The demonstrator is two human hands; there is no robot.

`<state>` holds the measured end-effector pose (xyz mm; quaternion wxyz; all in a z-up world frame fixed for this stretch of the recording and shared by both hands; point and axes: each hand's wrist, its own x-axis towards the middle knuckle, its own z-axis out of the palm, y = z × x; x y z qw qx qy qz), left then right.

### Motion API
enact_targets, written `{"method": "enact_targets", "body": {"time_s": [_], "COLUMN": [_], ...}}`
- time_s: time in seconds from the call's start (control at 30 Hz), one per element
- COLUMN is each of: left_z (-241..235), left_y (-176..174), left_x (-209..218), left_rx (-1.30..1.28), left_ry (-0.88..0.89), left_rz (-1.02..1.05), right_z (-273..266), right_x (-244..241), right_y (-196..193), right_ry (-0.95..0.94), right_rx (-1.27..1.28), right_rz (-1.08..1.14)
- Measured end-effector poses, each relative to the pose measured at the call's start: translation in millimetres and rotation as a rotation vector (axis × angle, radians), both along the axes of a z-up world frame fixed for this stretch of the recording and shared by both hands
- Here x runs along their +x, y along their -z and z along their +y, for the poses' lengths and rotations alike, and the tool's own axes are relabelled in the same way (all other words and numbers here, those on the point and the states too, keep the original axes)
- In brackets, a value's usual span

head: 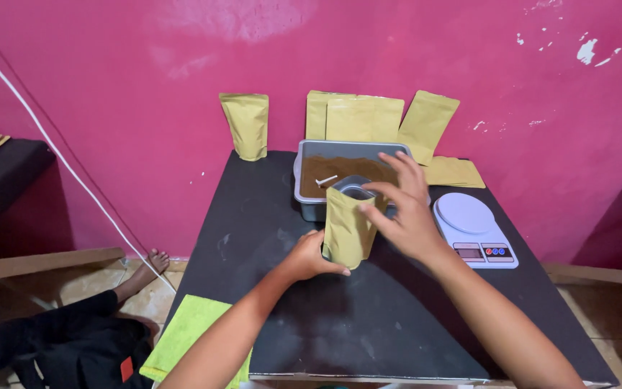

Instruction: The person fills small stand-up pouches with coffee powder from a large bin using a spoon, weighs each pouch on a digital scale, and seals the pouches.

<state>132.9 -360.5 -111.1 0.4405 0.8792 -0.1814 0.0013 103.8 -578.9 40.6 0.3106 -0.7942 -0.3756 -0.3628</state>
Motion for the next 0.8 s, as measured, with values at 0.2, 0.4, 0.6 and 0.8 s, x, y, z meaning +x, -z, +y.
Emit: {"method": "enact_targets", "body": {"time_s": [0.2, 0.4, 0.6, 0.8], "left_z": [-3.1, 5.2, 34.7, 28.6], "left_y": [14.0, 4.1, 40.5, 5.2], "left_x": [2.7, 6.6, 34.3, 10.5], "left_rx": [0.053, 0.095, -0.15, -0.152], "left_ry": [-0.05, 0.003, 0.051, 0.025], "left_rz": [-0.031, -0.057, -0.052, 0.025], "right_z": [21.7, 7.6, -43.1, -47.8], "right_x": [5.0, 17.2, 28.5, 55.8], "right_y": [-4.5, 18.9, 119.1, 179.7], "right_ry": [-0.016, -0.047, 0.084, -0.033], "right_rx": [-0.118, 0.092, 0.383, 0.21], "right_rz": [0.019, 0.112, 0.297, 0.8]}}
